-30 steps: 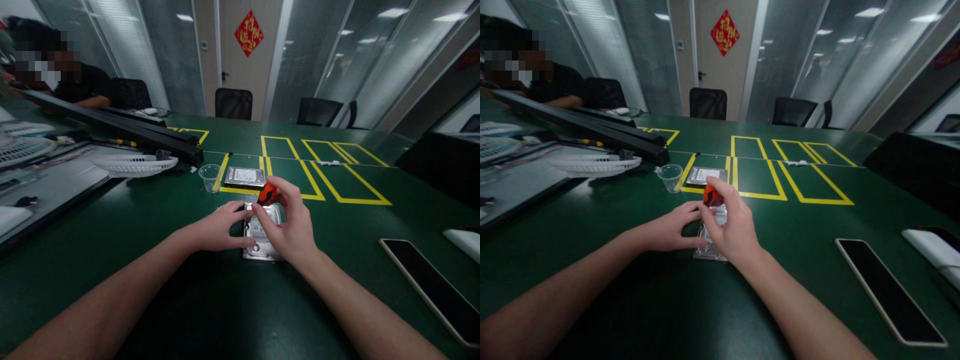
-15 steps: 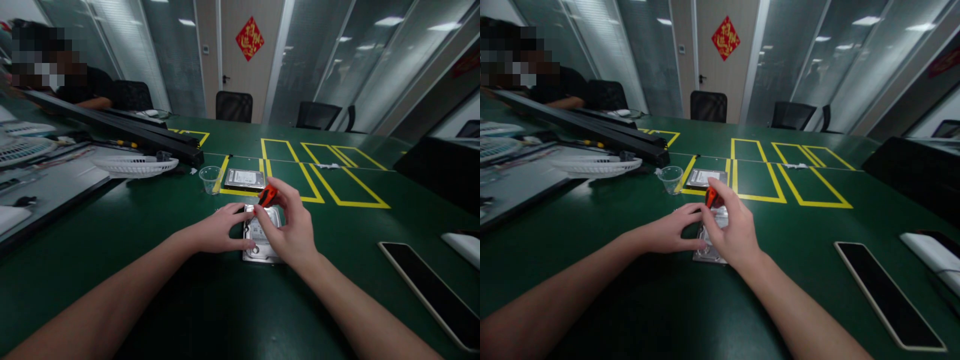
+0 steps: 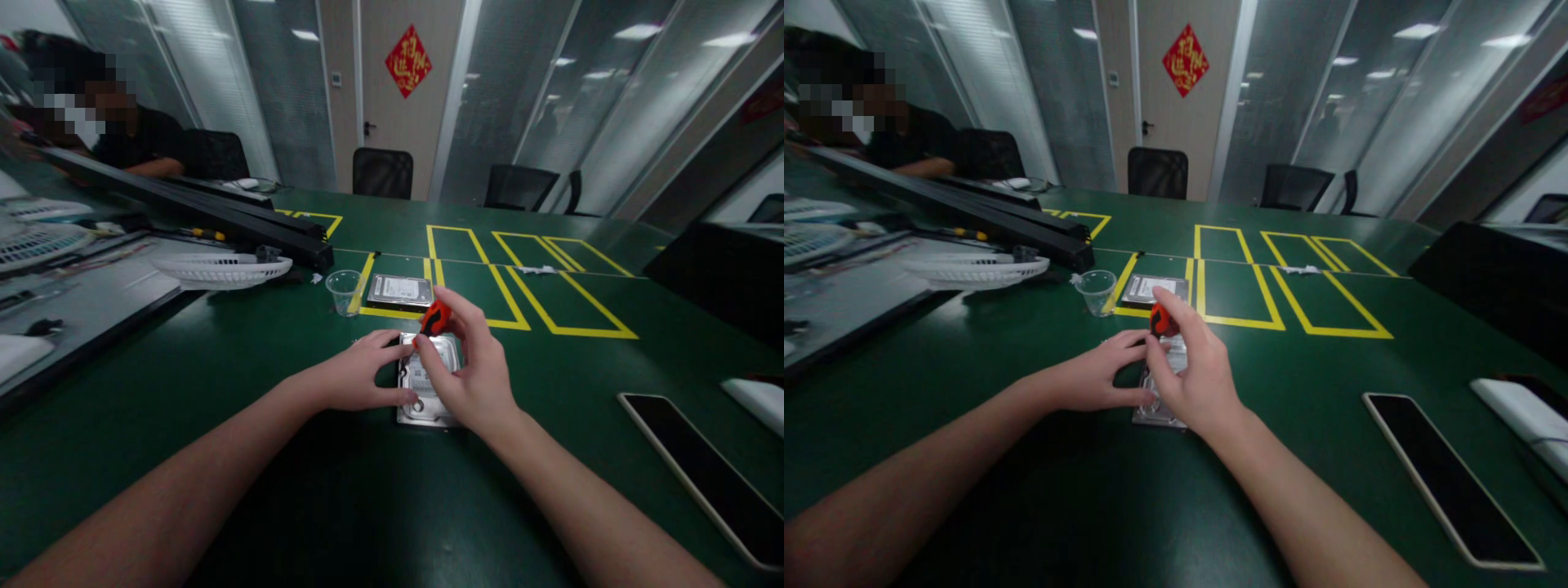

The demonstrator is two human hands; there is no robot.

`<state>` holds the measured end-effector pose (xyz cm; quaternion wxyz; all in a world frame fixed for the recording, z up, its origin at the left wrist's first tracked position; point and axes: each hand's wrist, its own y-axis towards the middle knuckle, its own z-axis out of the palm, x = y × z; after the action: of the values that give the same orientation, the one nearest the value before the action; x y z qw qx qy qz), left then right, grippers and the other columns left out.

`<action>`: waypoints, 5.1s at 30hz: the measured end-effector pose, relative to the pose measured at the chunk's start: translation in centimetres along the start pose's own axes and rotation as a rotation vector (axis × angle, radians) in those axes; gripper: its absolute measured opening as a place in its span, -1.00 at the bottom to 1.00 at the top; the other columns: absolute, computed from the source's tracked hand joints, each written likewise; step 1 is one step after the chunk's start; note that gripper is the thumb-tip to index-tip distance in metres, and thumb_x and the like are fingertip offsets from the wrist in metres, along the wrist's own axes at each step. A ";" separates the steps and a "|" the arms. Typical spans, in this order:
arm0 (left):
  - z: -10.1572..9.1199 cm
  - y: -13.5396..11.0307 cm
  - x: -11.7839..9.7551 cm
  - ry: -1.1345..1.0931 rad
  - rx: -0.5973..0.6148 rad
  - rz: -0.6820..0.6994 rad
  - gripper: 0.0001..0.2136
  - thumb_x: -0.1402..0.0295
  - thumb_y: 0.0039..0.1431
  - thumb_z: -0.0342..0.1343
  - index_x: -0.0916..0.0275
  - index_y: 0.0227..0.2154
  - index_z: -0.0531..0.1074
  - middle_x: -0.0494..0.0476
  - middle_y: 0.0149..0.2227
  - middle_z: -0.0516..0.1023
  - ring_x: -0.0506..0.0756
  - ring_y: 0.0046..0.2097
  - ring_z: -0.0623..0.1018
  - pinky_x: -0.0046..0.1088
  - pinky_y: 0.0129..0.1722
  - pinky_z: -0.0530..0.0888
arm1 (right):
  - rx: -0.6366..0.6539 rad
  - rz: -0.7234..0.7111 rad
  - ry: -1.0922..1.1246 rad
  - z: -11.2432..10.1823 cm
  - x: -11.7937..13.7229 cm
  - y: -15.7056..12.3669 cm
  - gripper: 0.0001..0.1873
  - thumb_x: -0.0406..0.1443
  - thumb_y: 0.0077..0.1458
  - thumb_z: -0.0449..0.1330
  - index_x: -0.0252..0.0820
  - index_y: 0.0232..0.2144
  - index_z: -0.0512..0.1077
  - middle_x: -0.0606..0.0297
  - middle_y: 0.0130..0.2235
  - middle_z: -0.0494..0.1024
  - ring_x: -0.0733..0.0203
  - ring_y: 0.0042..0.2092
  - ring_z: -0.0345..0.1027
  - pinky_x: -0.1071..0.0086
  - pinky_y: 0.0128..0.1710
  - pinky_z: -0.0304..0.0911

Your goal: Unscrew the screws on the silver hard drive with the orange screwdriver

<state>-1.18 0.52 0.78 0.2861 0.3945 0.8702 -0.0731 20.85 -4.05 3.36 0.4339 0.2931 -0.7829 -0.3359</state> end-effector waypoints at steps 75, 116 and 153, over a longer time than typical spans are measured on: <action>-0.1 0.1 -0.1 0.022 0.025 -0.002 -0.20 -0.16 0.29 0.34 0.00 0.49 0.32 0.32 0.57 0.17 0.51 0.55 0.19 0.27 0.50 0.21 | 0.038 0.034 0.033 0.2 -0.1 -0.1 -0.23 -0.37 0.34 0.27 0.14 0.48 0.17 0.16 0.14 0.58 -0.01 0.03 0.61 -0.01 0.07 0.61; -0.1 0.1 -0.1 -0.005 -0.006 0.003 -0.23 -0.14 0.27 0.38 0.03 0.44 0.38 0.34 0.54 0.24 0.51 0.53 0.23 0.25 0.50 0.22 | 0.049 0.015 0.026 0.2 0.1 -0.1 -0.26 -0.33 0.37 0.25 0.10 0.49 0.15 0.12 0.19 0.58 -0.01 0.05 0.63 -0.06 0.14 0.61; -0.2 0.0 -0.2 0.003 0.007 -0.004 -0.25 -0.14 0.27 0.38 0.00 0.44 0.39 0.30 0.56 0.20 0.52 0.55 0.21 0.25 0.51 0.21 | 0.059 0.062 0.037 0.1 -0.2 0.0 -0.27 -0.33 0.38 0.24 0.10 0.49 0.15 0.11 0.18 0.59 -0.05 0.06 0.61 -0.09 0.12 0.60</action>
<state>-1.13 0.46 1.01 0.2834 0.3941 0.8709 -0.0763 20.84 -3.84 3.16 0.4498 0.2878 -0.7929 -0.2936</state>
